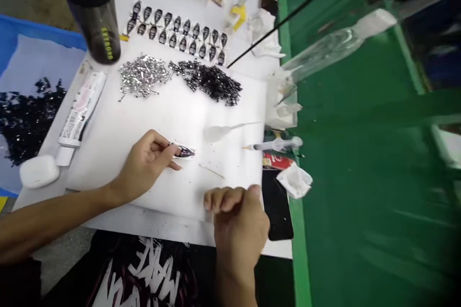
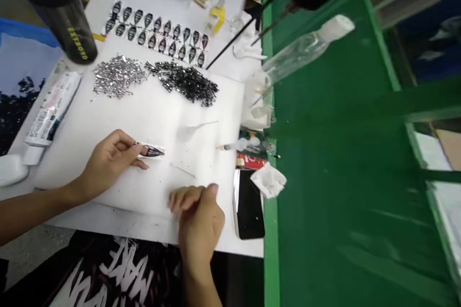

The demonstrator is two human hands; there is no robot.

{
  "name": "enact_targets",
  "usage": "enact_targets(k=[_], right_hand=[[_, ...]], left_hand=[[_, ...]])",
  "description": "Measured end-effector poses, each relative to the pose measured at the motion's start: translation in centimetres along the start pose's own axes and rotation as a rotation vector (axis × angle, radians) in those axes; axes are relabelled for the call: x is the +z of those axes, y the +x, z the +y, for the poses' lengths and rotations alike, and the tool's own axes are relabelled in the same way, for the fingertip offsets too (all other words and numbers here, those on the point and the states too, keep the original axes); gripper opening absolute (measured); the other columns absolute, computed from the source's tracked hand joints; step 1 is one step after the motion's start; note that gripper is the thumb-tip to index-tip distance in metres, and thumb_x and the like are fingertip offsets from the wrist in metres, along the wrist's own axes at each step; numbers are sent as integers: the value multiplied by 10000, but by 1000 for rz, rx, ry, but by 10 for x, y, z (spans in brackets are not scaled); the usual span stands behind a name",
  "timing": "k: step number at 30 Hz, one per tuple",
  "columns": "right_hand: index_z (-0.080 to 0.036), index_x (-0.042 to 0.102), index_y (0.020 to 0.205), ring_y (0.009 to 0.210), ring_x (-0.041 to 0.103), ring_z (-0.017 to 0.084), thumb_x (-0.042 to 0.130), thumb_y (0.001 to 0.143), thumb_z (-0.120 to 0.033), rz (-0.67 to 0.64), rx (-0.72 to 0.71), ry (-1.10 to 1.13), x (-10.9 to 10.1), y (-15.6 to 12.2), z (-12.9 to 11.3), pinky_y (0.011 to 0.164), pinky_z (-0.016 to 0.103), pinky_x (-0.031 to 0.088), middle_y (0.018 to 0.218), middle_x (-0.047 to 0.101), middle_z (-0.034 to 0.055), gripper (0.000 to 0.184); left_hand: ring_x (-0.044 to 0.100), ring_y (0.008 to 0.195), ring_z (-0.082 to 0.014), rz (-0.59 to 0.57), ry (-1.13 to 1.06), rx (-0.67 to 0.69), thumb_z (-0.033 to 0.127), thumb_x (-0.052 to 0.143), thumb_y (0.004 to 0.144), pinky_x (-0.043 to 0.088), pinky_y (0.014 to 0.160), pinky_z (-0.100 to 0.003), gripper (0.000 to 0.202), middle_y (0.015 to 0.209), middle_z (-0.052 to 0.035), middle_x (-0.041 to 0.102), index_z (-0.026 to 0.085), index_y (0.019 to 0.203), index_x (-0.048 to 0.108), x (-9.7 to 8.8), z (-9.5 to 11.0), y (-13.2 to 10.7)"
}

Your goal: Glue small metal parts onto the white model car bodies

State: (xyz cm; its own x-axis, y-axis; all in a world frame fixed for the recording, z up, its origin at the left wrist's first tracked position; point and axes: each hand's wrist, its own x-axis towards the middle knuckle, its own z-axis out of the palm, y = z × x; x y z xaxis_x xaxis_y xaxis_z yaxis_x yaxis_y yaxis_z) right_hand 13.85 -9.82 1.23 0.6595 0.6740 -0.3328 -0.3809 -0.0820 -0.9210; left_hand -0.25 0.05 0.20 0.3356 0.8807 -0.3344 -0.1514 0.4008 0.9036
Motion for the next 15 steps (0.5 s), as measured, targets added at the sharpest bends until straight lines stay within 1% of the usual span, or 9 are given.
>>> enact_targets(k=[2,3,5,7,9,12,13,14,15], right_hand=[[-198,585,528,503,584,150,609,908,-618,-86,28,-16,-3,4,3,563,312,547,487,542,7,566],[-196,618,549,543,619,165,582,914,-642,-118,44,-15,-6,6,4,603,328,562,519,588,26,577],[-193,709,646,604,667,188,550,911,-678,-167,79,15,-12,9,5,606,329,564,628,687,64,576],[-198,785,854,688,710,205,516,902,-720,-194,102,62,-17,13,5,585,315,561,813,764,97,589],[-207,784,1034,774,736,220,461,904,-751,-210,112,94,-21,16,6,593,319,575,980,779,117,646],[-206,754,1125,861,746,242,327,944,-752,-223,107,68,-25,18,7,638,356,598,1089,763,136,717],[-211,738,1156,884,746,249,263,964,-737,-225,84,42,-26,16,8,650,370,601,1115,756,139,735],[-220,711,1206,929,742,257,192,985,-710,-217,23,-2,-29,14,8,676,387,605,1161,741,140,747],[-228,666,1278,1004,728,262,125,1004,-670,-219,-81,-105,-33,10,8,721,405,608,1230,712,144,750]], left_hand=[[748,708,-133,4,13,3,235,691,906,649,669,-256,167,854,-19,741,147,837,566,0,1,0],[754,743,-143,8,18,3,243,694,907,649,672,-255,170,859,-23,744,147,841,570,0,1,0],[763,817,-166,16,21,1,255,699,908,650,678,-252,175,865,-29,748,147,848,575,1,1,-1],[764,864,-181,20,15,-4,264,702,907,652,688,-254,181,866,-31,751,148,849,576,1,1,-1],[764,881,-187,19,7,-11,264,705,904,657,700,-263,185,865,-30,753,148,844,573,1,2,0],[760,864,-184,19,3,-10,266,712,897,665,712,-284,188,865,-29,755,148,844,575,1,2,0],[758,859,-181,19,3,-6,266,715,894,667,716,-290,187,868,-29,755,148,849,578,1,2,1],[755,857,-180,21,3,0,267,716,893,668,718,-294,185,869,-29,754,148,852,581,1,2,1],[754,859,-179,22,2,2,266,715,894,668,720,-296,182,869,-29,753,148,853,582,1,1,0]])
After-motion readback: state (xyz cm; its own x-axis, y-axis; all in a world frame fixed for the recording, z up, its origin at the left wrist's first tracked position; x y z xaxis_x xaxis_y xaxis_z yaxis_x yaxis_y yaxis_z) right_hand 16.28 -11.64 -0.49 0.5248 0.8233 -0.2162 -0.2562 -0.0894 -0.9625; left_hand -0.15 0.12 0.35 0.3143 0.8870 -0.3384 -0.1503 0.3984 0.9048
